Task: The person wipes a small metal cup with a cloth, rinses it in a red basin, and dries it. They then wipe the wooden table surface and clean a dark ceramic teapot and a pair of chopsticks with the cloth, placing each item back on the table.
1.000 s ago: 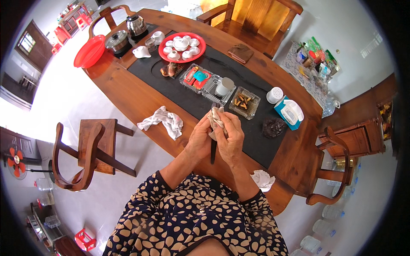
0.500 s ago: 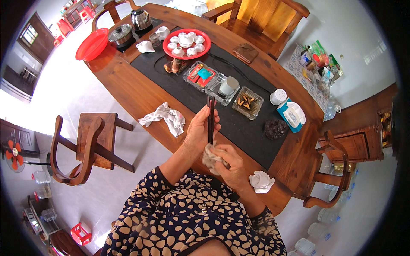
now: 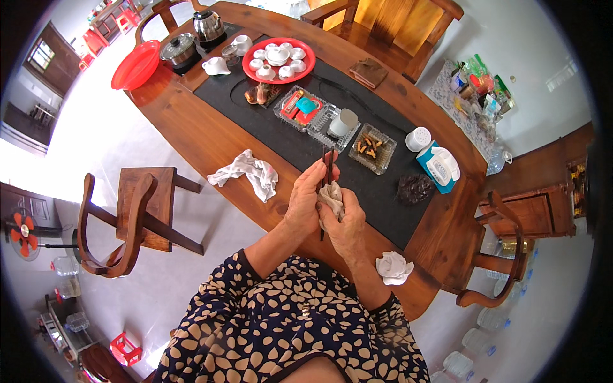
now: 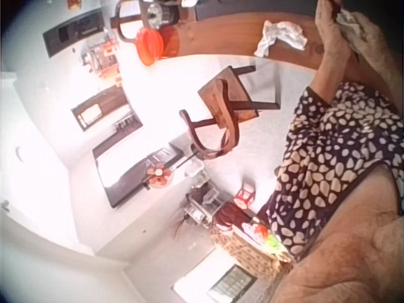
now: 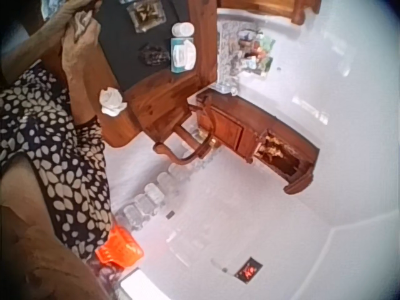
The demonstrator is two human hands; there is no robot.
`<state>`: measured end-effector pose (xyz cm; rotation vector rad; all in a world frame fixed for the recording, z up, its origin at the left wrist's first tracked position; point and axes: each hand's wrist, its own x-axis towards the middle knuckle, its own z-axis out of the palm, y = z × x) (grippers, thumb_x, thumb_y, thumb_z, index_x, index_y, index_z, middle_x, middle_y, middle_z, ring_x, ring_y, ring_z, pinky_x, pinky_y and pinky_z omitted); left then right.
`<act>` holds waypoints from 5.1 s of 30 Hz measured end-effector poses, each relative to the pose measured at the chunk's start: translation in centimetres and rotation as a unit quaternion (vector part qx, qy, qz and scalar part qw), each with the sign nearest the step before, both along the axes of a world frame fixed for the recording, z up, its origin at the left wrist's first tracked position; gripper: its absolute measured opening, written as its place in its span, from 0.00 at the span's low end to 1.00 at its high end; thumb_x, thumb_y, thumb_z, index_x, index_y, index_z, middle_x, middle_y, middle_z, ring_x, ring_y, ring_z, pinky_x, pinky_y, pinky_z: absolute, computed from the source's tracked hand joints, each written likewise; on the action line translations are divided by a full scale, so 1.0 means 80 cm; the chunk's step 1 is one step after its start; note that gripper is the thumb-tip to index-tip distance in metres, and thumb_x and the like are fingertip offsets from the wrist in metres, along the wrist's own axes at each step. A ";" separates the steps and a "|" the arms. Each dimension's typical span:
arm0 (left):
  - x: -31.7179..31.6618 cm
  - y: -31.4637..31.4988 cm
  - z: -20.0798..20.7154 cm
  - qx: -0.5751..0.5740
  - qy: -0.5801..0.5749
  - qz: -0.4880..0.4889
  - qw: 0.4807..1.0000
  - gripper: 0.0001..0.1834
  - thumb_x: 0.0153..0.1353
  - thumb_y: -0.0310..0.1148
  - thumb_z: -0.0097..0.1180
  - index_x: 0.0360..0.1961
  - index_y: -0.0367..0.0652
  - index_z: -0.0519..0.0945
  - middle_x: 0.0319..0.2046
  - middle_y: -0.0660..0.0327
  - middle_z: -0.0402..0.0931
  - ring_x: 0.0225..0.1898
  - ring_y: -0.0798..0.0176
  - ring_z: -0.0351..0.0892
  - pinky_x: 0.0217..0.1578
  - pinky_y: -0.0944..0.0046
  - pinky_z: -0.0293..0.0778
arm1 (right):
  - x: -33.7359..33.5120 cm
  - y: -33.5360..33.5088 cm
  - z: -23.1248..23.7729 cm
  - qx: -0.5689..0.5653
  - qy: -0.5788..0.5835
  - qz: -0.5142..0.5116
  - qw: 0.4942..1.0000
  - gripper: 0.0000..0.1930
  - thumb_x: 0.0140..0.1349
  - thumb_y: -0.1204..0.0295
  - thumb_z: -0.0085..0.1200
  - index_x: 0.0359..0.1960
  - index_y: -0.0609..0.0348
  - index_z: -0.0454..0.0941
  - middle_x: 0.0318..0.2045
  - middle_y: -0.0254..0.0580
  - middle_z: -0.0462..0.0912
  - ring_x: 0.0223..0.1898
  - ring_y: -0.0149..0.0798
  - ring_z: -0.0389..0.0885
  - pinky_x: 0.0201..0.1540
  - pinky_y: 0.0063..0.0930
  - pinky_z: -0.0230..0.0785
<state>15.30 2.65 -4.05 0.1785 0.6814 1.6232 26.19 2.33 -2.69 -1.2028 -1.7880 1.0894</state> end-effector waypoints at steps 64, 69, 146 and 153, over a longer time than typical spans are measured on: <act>0.013 -0.055 0.021 -0.028 0.135 -0.274 0.952 0.05 0.72 0.40 0.36 0.40 0.53 0.61 0.20 0.71 0.55 0.15 0.79 0.49 0.14 0.78 0.45 | 0.042 0.038 0.004 -0.209 0.352 -0.029 0.912 0.13 0.63 0.71 0.56 0.46 0.66 0.75 0.37 0.37 0.81 0.37 0.26 0.79 0.40 0.18 0.72; 0.019 -0.058 0.024 0.003 0.198 -0.235 0.952 0.06 0.72 0.38 0.39 0.42 0.50 0.61 0.21 0.70 0.57 0.15 0.78 0.50 0.14 0.77 0.48 | 0.048 0.064 -0.008 -0.182 0.464 -0.105 0.860 0.13 0.63 0.72 0.56 0.46 0.66 0.75 0.38 0.39 0.81 0.36 0.28 0.80 0.38 0.20 0.74; 0.044 0.009 0.026 -0.011 0.121 -0.122 0.985 0.07 0.70 0.34 0.44 0.43 0.43 0.70 0.34 0.67 0.73 0.34 0.77 0.71 0.34 0.75 0.69 | 0.033 0.015 0.018 0.199 0.037 -0.161 0.966 0.15 0.49 0.83 0.58 0.41 0.63 0.77 0.35 0.44 0.73 0.33 0.41 0.75 0.33 0.30 0.69; 0.031 0.032 0.014 -0.028 0.056 -0.159 0.985 0.09 0.65 0.31 0.52 0.44 0.44 0.71 0.34 0.64 0.74 0.34 0.73 0.73 0.35 0.71 0.73 | 0.042 0.001 0.022 0.182 0.003 -0.086 0.980 0.16 0.47 0.82 0.60 0.41 0.63 0.77 0.35 0.44 0.74 0.34 0.41 0.77 0.35 0.31 0.70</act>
